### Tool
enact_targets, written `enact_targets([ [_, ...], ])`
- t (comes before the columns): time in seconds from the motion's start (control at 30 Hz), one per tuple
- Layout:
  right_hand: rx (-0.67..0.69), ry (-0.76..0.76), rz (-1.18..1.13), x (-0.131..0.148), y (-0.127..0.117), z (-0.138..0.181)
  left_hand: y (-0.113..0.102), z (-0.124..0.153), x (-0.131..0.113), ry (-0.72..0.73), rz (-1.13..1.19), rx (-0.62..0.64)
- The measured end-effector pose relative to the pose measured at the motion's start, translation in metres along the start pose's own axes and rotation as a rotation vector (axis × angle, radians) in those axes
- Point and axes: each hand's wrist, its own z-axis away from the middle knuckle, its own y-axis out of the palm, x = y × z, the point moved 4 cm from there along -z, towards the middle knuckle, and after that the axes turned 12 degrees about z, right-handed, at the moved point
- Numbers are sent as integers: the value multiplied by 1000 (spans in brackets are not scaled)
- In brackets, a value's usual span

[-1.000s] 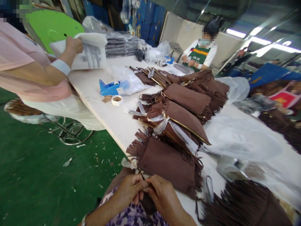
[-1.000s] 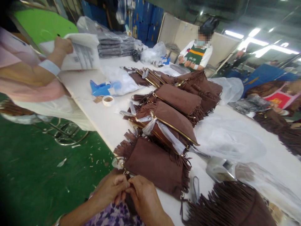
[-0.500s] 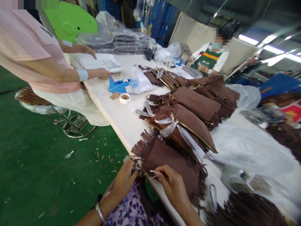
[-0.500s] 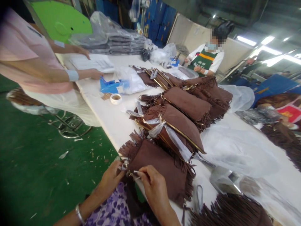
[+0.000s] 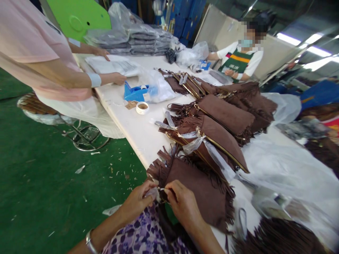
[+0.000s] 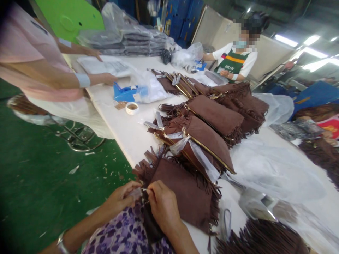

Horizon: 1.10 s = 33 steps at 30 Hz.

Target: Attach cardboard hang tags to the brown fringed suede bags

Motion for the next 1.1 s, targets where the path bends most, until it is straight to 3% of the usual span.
enact_targets([
  [0.13,24,-20,39,2,5,-2,-2,-9,13,-178,60,-21],
  [0.33,62,-40,118,8,3,-6,-5,-13,20,-199,75,-46],
  [0.5,85,-74,215,12,6,-7,-8,-11,25,-150,39,-87],
  [0.83,155,-123,389,20,8,-12,-6,-2,3,22,-397,-154],
  [1.1,173,-147,410,23,8,-14,-7,0,2,36,-274,-176],
])
